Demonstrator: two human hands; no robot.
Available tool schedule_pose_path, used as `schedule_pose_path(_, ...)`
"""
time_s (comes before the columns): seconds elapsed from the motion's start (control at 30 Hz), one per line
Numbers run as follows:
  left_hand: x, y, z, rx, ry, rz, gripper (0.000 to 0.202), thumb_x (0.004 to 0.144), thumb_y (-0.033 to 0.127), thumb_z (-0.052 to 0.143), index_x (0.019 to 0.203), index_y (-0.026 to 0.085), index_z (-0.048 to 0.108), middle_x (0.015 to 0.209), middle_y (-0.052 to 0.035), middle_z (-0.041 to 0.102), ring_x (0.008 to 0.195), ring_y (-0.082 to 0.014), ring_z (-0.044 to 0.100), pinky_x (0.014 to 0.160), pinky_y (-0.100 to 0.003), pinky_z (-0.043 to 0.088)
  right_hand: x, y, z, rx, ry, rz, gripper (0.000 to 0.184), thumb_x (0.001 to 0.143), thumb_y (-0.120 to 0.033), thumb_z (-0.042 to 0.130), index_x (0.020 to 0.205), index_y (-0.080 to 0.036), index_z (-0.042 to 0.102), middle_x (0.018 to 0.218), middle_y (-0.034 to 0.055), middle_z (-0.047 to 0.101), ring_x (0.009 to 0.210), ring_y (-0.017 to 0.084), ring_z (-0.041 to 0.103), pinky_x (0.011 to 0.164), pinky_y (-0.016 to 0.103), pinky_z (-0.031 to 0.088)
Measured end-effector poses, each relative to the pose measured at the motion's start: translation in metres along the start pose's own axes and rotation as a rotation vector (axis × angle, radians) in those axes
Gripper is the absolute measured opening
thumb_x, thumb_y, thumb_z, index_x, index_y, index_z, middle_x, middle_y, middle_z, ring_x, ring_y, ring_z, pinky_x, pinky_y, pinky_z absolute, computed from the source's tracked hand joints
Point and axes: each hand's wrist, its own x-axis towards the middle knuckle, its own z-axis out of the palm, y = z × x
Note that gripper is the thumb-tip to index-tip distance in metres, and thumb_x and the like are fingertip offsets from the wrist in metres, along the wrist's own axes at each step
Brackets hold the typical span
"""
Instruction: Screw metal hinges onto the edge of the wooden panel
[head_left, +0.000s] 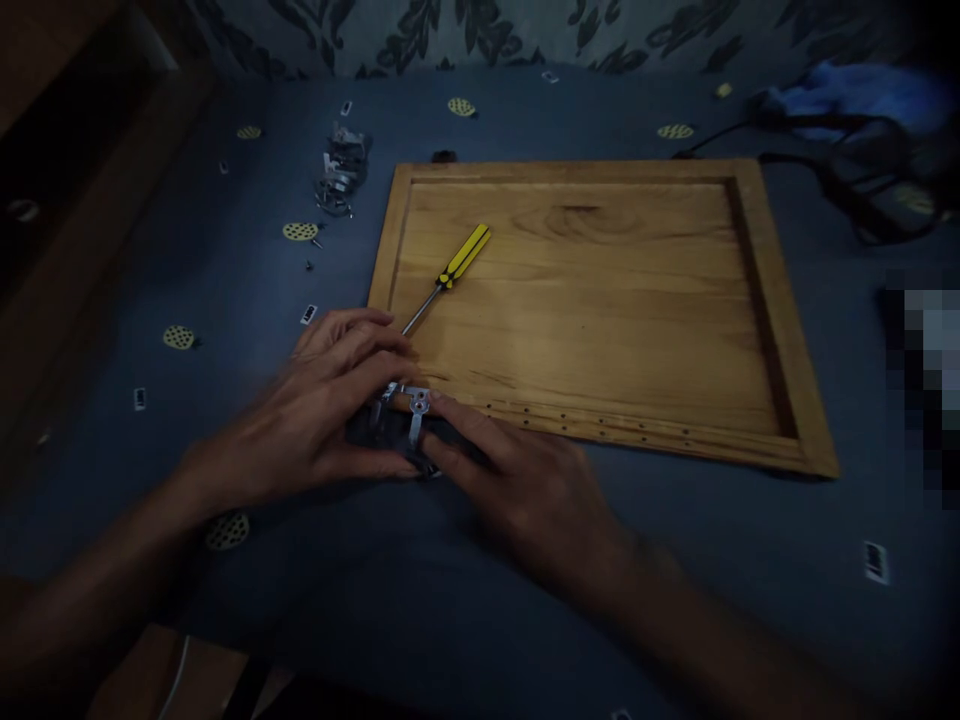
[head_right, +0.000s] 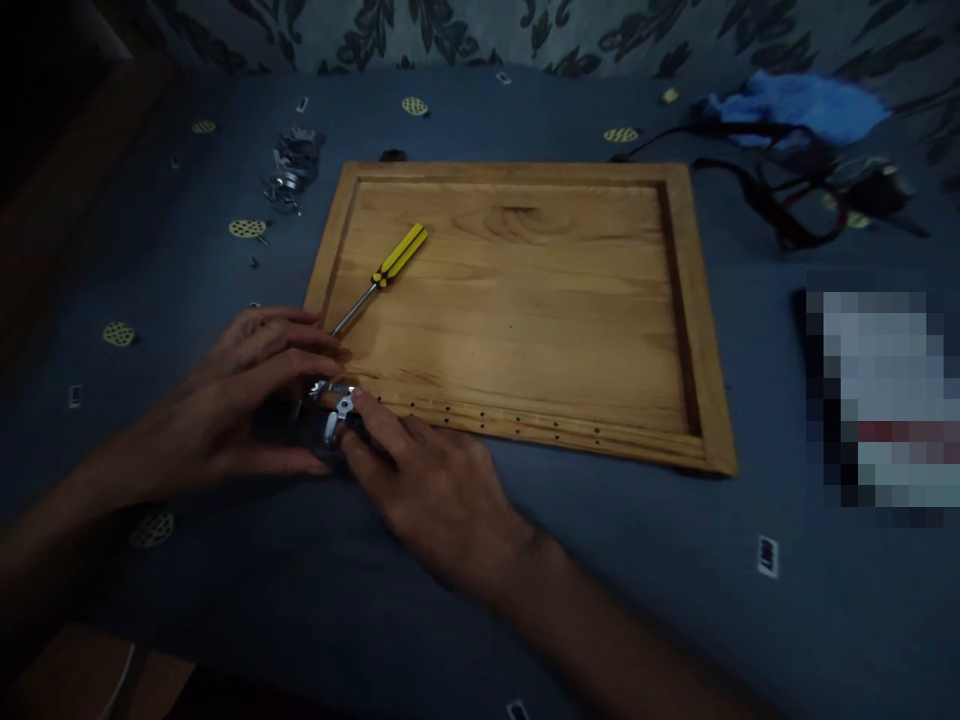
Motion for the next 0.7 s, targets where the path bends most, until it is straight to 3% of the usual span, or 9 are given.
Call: schedule_pose_path(0.7, 0.0003, 0.0038, 0.004, -0.009, 0.027, 0.037, 0.043, 0.098, 0.052, 0.071, 0.129, 0.022, 0.065, 0.135, -0.0127, 0.065, 0.141, -0.0339, 0.05, 0.118, -0.054, 0.047, 0.001, -0.0012, 0.0, -0.009, 0.058, 0.012, 0.05, 0.105, -0.002, 0.033, 0.117, -0.02, 0.078, 0.135, 0.0061, 0.077, 0.089, 0.014, 0.079, 0.068, 0.026, 0.06)
